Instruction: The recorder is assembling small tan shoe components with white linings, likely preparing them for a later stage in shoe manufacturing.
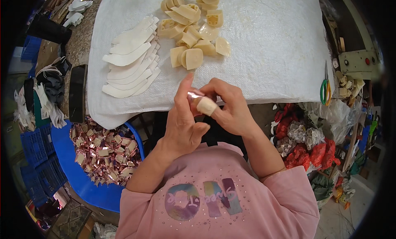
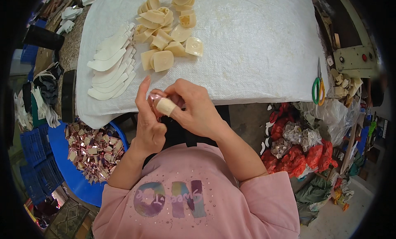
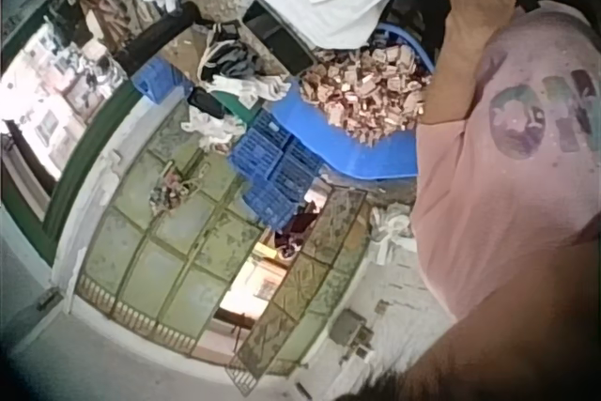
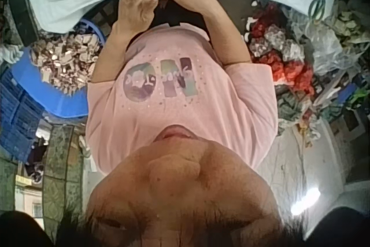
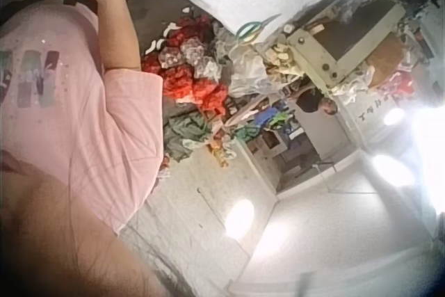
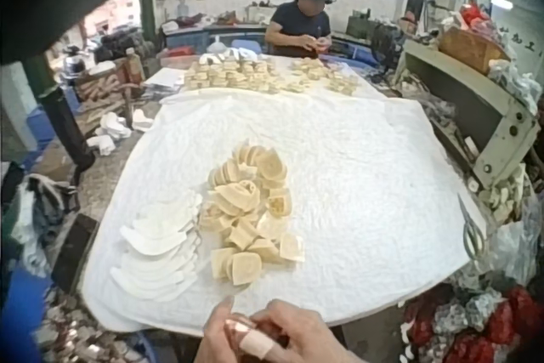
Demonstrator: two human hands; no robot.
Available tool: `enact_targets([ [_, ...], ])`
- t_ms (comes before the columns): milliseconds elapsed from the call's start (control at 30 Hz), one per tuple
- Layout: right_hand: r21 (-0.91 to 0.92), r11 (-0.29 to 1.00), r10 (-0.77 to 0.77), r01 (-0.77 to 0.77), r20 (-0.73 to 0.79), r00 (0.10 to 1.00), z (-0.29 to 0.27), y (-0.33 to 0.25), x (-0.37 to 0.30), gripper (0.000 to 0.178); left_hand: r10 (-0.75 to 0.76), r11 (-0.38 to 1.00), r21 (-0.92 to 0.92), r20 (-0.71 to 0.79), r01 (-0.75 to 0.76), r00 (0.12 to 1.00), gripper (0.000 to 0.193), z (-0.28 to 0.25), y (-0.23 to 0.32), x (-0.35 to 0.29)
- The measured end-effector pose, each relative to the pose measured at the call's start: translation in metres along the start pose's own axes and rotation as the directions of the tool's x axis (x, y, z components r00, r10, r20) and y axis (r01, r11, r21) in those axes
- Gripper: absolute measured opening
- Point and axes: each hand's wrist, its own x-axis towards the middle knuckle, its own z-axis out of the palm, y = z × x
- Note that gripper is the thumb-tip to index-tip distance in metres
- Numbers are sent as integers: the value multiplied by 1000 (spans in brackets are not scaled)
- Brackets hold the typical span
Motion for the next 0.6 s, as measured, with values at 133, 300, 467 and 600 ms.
enact_targets([
  [133,152,980,-115,127,-89,989,0,8,-3,25,-305,932,-194,43,307,951,63,-8,12,-2],
  [300,619,783,99,-63,-24,995,6,19,1,22,-410,862,-286,94,419,907,46,-24,20,6],
  [467,649,723,72,-237,271,960,-14,26,11,19,-223,968,140,81,210,971,41,-30,31,13],
  [600,267,962,-86,58,94,992,-8,21,6,16,-128,965,242,98,101,987,43,-26,32,16],
])
